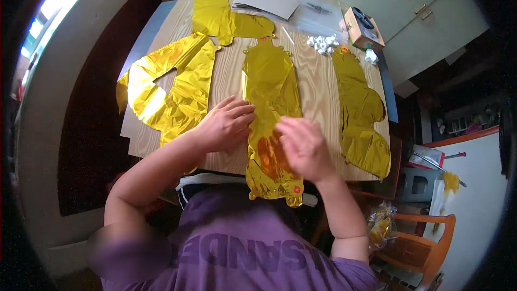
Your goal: Folding and assembling gold foil sheets onto a cardboard template to create a package.
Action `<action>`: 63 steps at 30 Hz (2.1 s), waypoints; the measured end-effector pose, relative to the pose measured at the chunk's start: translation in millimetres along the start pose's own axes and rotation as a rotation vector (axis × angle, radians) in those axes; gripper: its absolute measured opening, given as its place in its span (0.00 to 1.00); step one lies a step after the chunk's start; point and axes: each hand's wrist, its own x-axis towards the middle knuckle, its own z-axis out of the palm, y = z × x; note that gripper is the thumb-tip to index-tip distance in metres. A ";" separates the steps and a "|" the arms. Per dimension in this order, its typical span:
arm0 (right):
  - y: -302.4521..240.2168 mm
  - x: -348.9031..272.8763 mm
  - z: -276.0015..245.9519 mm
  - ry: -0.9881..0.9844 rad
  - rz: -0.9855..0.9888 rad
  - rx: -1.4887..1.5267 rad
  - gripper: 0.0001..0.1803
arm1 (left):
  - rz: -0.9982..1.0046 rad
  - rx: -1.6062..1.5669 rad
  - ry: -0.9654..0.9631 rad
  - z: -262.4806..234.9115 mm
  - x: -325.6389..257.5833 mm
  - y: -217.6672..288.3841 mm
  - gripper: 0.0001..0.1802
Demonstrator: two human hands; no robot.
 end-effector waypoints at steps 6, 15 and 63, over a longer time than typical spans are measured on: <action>-41.9 -14.0 46.2 -0.218 0.002 -0.086 0.22 | 0.039 -0.039 0.006 4.3 8.8 -6.9 0.22; -61.6 -21.7 55.2 -0.192 0.144 -0.067 0.28 | -0.057 0.054 0.068 4.5 10.0 -5.7 0.25; -61.5 -29.2 57.8 -0.195 -0.018 -0.154 0.20 | -0.130 0.013 0.049 7.5 10.4 -13.6 0.29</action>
